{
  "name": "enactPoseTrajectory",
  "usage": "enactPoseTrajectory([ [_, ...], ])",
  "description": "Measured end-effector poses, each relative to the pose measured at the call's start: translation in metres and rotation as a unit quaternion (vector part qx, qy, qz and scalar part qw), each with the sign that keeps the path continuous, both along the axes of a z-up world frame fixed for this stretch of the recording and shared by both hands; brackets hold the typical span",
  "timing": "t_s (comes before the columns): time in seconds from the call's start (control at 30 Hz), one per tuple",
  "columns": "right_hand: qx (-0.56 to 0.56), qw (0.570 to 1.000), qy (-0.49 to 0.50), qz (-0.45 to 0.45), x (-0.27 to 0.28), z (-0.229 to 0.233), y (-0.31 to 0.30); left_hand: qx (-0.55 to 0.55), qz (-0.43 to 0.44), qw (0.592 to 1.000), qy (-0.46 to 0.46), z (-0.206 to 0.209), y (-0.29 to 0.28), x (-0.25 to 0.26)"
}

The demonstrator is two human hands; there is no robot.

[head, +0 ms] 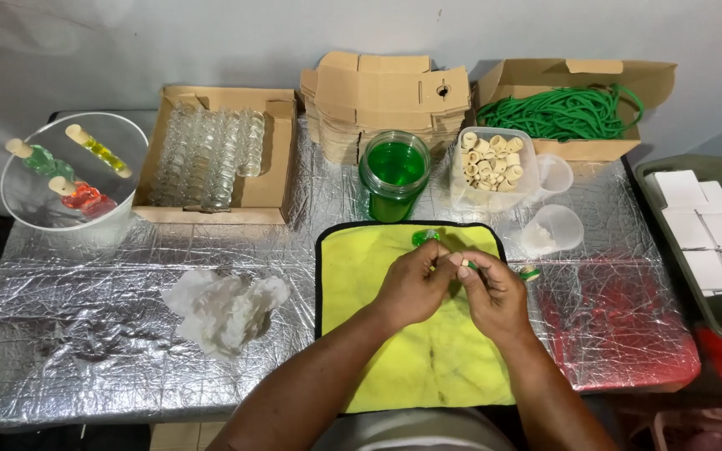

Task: Cleaning a small perfume bottle with a cloth and then assembling a cardboard box to package it.

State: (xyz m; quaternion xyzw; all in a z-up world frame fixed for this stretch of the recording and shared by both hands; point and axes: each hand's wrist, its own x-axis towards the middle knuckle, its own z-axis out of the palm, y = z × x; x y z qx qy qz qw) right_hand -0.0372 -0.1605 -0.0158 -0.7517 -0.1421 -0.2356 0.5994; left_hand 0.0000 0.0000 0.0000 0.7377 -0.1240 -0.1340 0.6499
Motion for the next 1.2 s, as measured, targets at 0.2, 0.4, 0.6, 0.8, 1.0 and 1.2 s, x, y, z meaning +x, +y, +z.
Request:
enactPoseTrajectory([
  [0.2,0.005,1.000,0.006,-0.006,0.003,-0.012,-0.006,-0.065,-0.003,0.996,0.068,0.020,-0.001,-0.006],
  [0.4,0.016,1.000,0.013,-0.007,0.002,-0.018,-0.010,-0.034,0.008,0.999,-0.014,0.017,-0.001,-0.007],
  [0.6,0.031,0.998,0.054,0.007,-0.001,-0.023,-0.014,0.080,0.030,0.968,-0.237,0.017,0.005,-0.003],
  [0.8,0.101,0.963,0.213,0.128,0.004,0.023,-0.014,0.000,-0.027,0.959,-0.282,0.048,0.022,0.004],
  [1.0,0.141,0.870,0.295,0.370,0.006,0.059,-0.030,-0.246,-0.079,0.955,-0.148,0.025,0.027,0.022],
  [1.2,0.129,0.844,0.366,0.370,0.022,0.029,-0.036,-0.223,-0.043,0.971,-0.078,0.012,0.035,0.027],
])
